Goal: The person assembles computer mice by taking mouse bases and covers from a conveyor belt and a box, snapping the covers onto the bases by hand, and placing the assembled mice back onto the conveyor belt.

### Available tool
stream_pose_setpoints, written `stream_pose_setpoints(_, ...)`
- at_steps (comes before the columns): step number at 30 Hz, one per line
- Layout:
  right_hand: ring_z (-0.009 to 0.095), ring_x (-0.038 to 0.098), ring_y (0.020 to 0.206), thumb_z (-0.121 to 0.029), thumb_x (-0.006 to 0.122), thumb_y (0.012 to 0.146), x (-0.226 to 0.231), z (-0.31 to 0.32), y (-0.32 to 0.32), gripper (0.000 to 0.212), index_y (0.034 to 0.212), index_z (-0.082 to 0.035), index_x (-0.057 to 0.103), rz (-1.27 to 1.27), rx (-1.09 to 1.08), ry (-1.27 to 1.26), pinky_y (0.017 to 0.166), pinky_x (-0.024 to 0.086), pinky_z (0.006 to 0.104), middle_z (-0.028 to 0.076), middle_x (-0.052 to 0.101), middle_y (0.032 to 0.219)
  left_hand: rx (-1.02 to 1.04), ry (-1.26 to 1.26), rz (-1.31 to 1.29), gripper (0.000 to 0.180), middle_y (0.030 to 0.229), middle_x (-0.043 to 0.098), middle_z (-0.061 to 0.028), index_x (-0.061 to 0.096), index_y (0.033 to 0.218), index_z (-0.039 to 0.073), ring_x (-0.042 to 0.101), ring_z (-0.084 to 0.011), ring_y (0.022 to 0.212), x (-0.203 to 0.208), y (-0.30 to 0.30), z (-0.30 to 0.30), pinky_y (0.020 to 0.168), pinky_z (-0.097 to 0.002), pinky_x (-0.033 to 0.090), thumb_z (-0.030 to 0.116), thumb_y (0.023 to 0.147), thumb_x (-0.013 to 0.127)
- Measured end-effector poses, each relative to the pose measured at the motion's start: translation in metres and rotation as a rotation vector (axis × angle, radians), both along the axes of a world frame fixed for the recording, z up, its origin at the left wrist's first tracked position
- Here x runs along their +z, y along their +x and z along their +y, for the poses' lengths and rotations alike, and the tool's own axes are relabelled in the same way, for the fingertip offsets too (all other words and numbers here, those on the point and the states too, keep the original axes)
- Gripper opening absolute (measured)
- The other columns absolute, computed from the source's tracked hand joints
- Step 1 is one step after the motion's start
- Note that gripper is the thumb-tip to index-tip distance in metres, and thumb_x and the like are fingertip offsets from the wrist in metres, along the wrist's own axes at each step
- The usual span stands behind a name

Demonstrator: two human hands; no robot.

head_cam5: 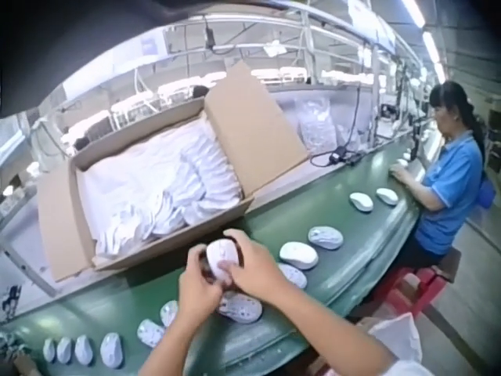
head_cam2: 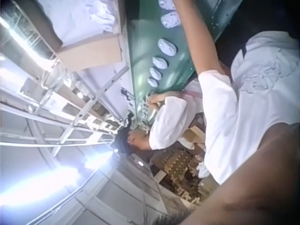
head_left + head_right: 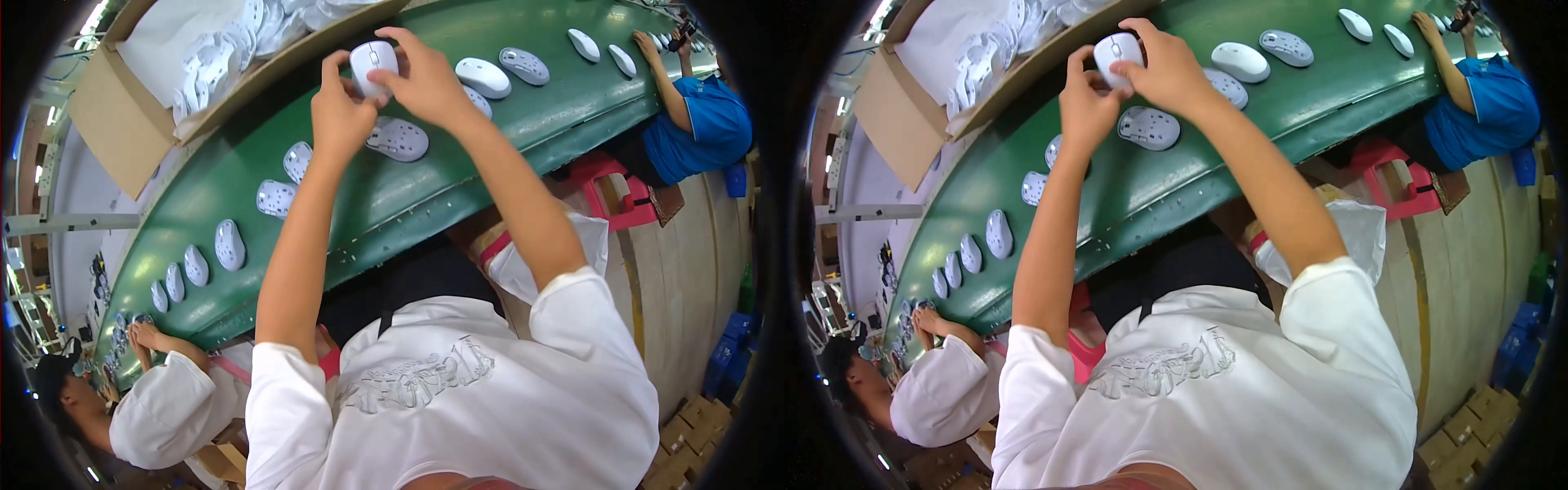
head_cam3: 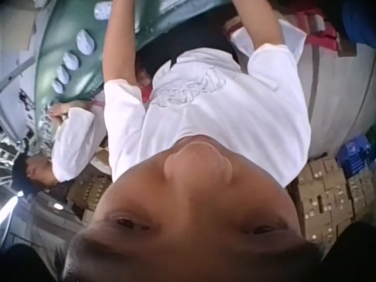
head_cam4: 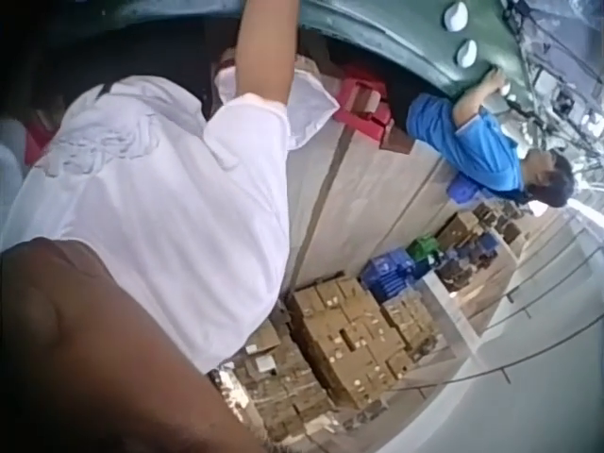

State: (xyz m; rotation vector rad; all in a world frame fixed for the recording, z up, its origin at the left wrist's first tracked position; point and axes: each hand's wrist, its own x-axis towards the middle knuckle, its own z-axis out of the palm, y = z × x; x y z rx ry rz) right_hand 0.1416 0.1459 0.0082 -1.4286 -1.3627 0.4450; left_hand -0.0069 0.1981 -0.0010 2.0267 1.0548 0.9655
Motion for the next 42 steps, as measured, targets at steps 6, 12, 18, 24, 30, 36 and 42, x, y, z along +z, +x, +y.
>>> stream_pose_setpoints(6,0.038,0.066,0.089,-0.026,0.069,0.083,-0.056,0.078,0.042,0.047,0.121,-0.002,0.059,-0.355,-0.067,-0.181,0.079,0.052,0.0414,0.019,0.069,0.101,-0.087,-0.112,0.19,0.078,0.099,0.066,-0.0197,0.041,0.138,0.015,0.066,-0.0333,0.085,-0.041,0.034,0.067,0.077,-0.0384,0.053,0.014,0.069,0.078)
stream_pose_setpoints(12,0.04,0.064,0.09,-0.042,0.061,0.088,-0.053,0.115,0.053,0.048,0.109,0.001,0.067,-0.59,-0.05,-0.387,0.084,0.051,0.0441,0.022,0.067,0.101,-0.168,-0.209,0.509,0.075,0.129,0.057,-0.0235,0.048,0.138,0.007,0.06,-0.0351,0.112,-0.041,0.041,0.131,0.093,-0.0388,0.05,0.025,0.071,0.077)
stream_pose_setpoints(18,0.036,0.065,0.083,-0.053,0.055,0.09,0.003,0.015,0.115,0.057,0.101,0.0,0.069,-0.179,-0.278,-0.428,0.08,0.052,0.0441,0.017,0.069,0.091,-0.025,-0.183,0.614,0.063,0.119,0.061,-0.0199,0.057,0.13,0.01,0.06,-0.0342,0.11,-0.046,0.034,0.128,0.095,-0.0382,0.049,0.029,0.073,0.074)
stream_pose_setpoints(24,0.03,0.066,0.09,-0.071,0.06,0.08,-0.023,-0.044,0.24,0.09,0.127,0.006,0.056,-0.346,-0.435,-0.787,0.076,0.055,0.0363,0.022,0.064,0.113,-0.055,0.176,0.665,0.049,0.106,0.061,-0.0163,0.065,0.119,0.014,0.061,-0.0334,0.1,-0.026,0.051,0.095,0.087,-0.0395,0.051,0.031,0.074,0.073)
stream_pose_setpoints(30,0.028,0.066,0.072,-0.045,0.082,0.071,-0.036,-0.007,0.241,0.062,0.104,0.006,0.068,-0.424,-0.478,-0.864,0.067,0.056,0.038,0.017,0.069,0.084,0.044,0.278,0.721,0.046,0.107,0.058,-0.0164,0.063,0.118,0.011,0.061,-0.0338,0.094,-0.027,0.058,0.078,0.081,-0.042,0.051,0.029,0.076,0.072)
stream_pose_setpoints(36,0.029,0.066,0.088,-0.036,0.084,0.07,-0.039,-0.022,0.235,0.063,0.114,0.004,0.065,-0.4,-0.525,-0.667,0.084,0.053,0.0368,0.017,0.07,0.1,0.189,0.418,0.152,0.04,0.103,0.057,-0.0154,0.06,0.113,0.001,0.06,-0.0311,0.089,0.008,0.052,0.027,0.079,-0.0384,0.05,0.016,0.077,0.071)
stream_pose_setpoints(42,0.023,0.06,0.101,-0.014,0.076,0.081,-0.031,-0.069,0.205,0.059,0.13,0.003,0.048,0.341,-0.231,-0.153,0.087,0.05,0.0316,0.016,0.06,0.118,-0.183,0.246,-0.164,0.039,0.096,0.062,-0.009,0.06,0.108,0.0,0.057,-0.022,0.082,0.004,0.069,-0.074,0.075,-0.0317,0.048,0.007,0.073,0.074)
